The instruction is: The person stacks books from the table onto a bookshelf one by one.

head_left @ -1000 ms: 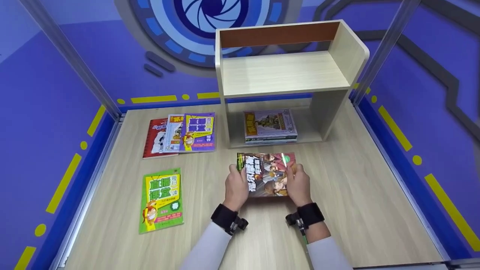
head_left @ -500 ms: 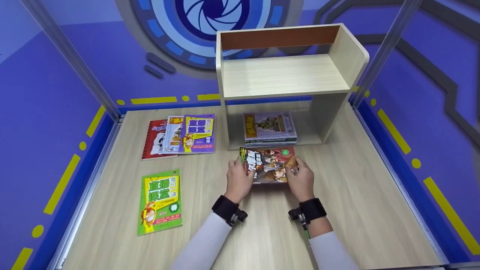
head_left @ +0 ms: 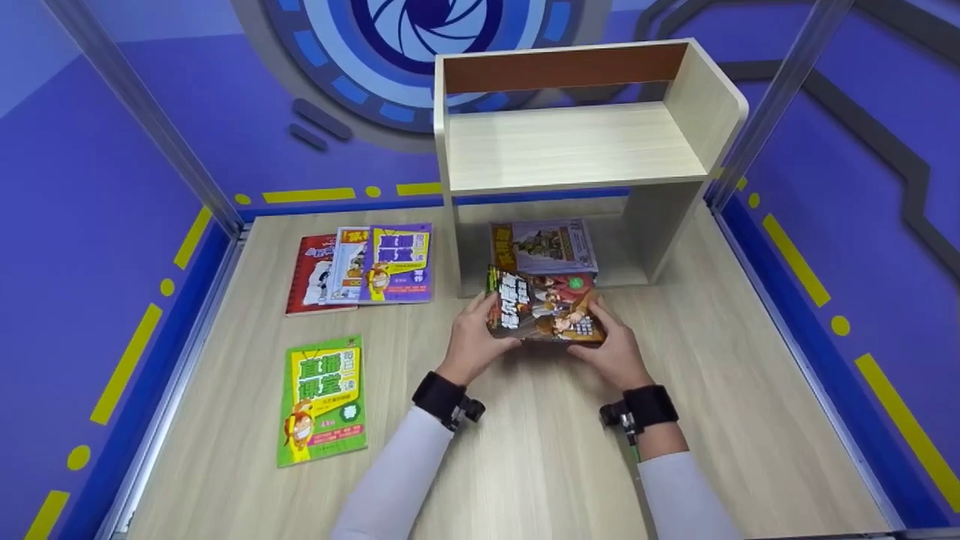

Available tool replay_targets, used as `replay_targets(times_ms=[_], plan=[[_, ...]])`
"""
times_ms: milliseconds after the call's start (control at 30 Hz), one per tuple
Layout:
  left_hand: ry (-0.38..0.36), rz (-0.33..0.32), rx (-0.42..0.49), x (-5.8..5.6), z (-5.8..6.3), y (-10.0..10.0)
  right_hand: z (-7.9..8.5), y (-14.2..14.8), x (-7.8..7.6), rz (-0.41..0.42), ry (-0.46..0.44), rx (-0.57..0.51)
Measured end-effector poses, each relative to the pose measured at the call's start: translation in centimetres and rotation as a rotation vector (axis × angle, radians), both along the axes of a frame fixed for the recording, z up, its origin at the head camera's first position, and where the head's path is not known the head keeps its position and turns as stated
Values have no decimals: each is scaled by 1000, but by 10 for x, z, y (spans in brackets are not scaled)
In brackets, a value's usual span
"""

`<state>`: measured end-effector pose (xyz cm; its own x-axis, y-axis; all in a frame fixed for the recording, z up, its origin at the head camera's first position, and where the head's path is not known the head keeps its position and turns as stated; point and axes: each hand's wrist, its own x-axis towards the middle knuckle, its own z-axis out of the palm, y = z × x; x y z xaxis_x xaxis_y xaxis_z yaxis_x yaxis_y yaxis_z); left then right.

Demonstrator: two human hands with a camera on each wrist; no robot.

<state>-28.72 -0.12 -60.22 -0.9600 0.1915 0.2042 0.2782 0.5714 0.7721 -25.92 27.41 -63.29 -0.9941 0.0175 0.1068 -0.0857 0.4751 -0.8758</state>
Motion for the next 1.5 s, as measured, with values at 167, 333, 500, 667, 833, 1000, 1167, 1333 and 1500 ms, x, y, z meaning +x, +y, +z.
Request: replay_targets(times_ms=[167,333,500,667,833,1000,1167,1333,1500], plan=[[-5,-66,3,-29,5,4,16,17,-21,46,40,-9],[26,-104,-11,-61,12,11,30,34,-45,50,5,43],[22,-92,-49,-88,13,17,39,42,-73,65,-39,139],[21,-47,-111,-107,7,22,37,43,-97,96,-67,224],[-17,-26,-162,-112,-9,22,21,39,-108,111,-96,291],[-79,-9,-9,-113,-32,16,3,33,-112,45,-82,194],[-157,-7,230,-116,-52,11,-15,34,-113,2,-96,-63],[-176,-11,370,-120,-64,8,-23,35,-112,58,-114,-236],[-221,-20,409,-119,-67,9,-25,35,-112,65,-113,-244]])
